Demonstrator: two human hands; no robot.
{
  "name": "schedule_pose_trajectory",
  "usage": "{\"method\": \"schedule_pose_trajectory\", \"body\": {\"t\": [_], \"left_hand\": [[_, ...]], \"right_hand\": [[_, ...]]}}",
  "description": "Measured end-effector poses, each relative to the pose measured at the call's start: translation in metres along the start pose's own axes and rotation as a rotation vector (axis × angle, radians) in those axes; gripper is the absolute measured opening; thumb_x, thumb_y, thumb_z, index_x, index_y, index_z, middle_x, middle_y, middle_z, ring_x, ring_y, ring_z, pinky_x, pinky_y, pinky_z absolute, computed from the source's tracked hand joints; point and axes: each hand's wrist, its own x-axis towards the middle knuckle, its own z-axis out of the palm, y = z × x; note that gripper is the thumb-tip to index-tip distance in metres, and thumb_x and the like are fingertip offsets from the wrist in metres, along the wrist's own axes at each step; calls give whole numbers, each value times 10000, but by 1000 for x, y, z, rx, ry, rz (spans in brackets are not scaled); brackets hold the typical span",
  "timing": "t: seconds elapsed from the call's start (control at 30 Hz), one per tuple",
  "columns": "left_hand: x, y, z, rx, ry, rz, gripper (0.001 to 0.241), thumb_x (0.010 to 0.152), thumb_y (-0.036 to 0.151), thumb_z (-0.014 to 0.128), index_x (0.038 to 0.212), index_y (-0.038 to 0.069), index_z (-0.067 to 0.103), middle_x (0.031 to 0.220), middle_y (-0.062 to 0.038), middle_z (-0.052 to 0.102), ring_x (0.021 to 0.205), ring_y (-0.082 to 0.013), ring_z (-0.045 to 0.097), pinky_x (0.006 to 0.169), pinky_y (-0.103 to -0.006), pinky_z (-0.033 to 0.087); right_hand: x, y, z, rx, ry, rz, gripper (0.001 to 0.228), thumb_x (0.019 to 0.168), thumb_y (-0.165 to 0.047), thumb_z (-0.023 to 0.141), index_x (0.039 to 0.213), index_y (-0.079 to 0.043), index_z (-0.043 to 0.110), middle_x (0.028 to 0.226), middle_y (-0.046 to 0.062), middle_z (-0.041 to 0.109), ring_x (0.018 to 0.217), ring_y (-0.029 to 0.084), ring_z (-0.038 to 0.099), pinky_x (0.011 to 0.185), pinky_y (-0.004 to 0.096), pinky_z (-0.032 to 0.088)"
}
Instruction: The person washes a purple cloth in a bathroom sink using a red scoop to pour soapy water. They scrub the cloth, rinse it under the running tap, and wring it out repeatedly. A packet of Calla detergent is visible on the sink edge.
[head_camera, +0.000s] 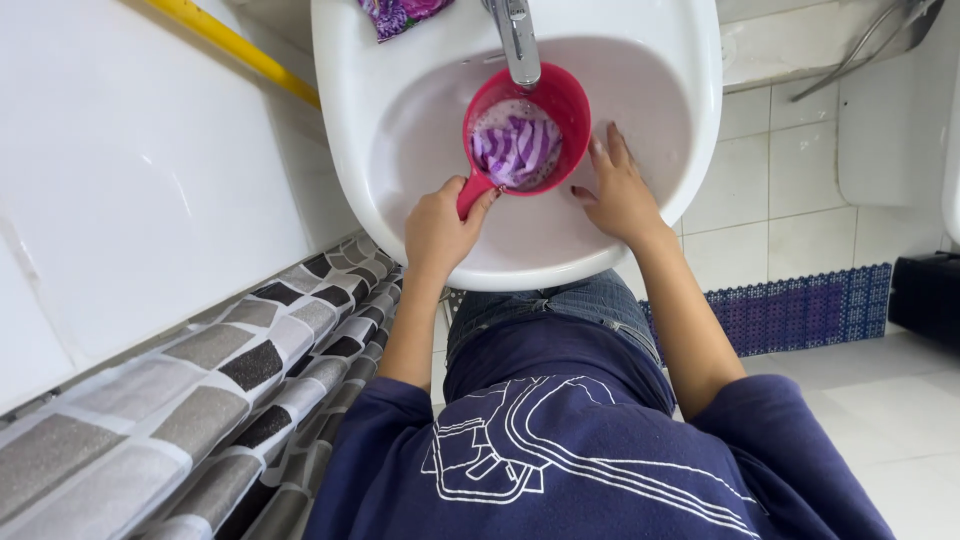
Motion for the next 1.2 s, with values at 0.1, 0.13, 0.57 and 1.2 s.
{"method": "schedule_pose_trajectory", "body": {"t": [0.1, 0.13, 0.57, 1.2], "left_hand": [[7, 0, -1, -12, 17, 5, 435, 924, 512, 708, 954, 78, 698, 692, -149, 699, 645, -371, 689, 558, -482, 510], [9, 1, -4, -6, 15, 6, 435, 924, 512, 708, 954, 78, 698, 692, -149, 699, 645, -371, 689, 558, -482, 510], [16, -6, -20, -39, -59, -38, 438, 908, 502, 736, 849, 72, 677, 602, -129, 633, 541, -334, 624, 517, -450, 453], [-4, 1, -12, 80, -22, 80, 491, 870, 562, 741, 869, 71, 715, 652, -179, 674, 626, -403, 676, 545, -495, 514]], "right_hand": [[26, 1, 20, 18, 41, -55, 928, 751, -208, 856, 1535, -52, 384, 1606, 248, 233, 1464, 446, 220, 1135, 540, 305], [30, 4, 26, 24, 42, -54, 928, 751, -208, 856, 1535, -52, 384, 1606, 248, 233, 1464, 446, 220, 1135, 540, 305], [12, -9, 9, 66, -307, -141, 490, 838, -360, 787, 1257, -116, 715, 1384, 168, 599, 1274, 354, 525, 1081, 449, 424], [51, -73, -28, -19, -43, -319, 576, 802, -183, 835, 1325, -58, 628, 1240, 246, 624, 1133, 431, 599, 978, 493, 493]]}}
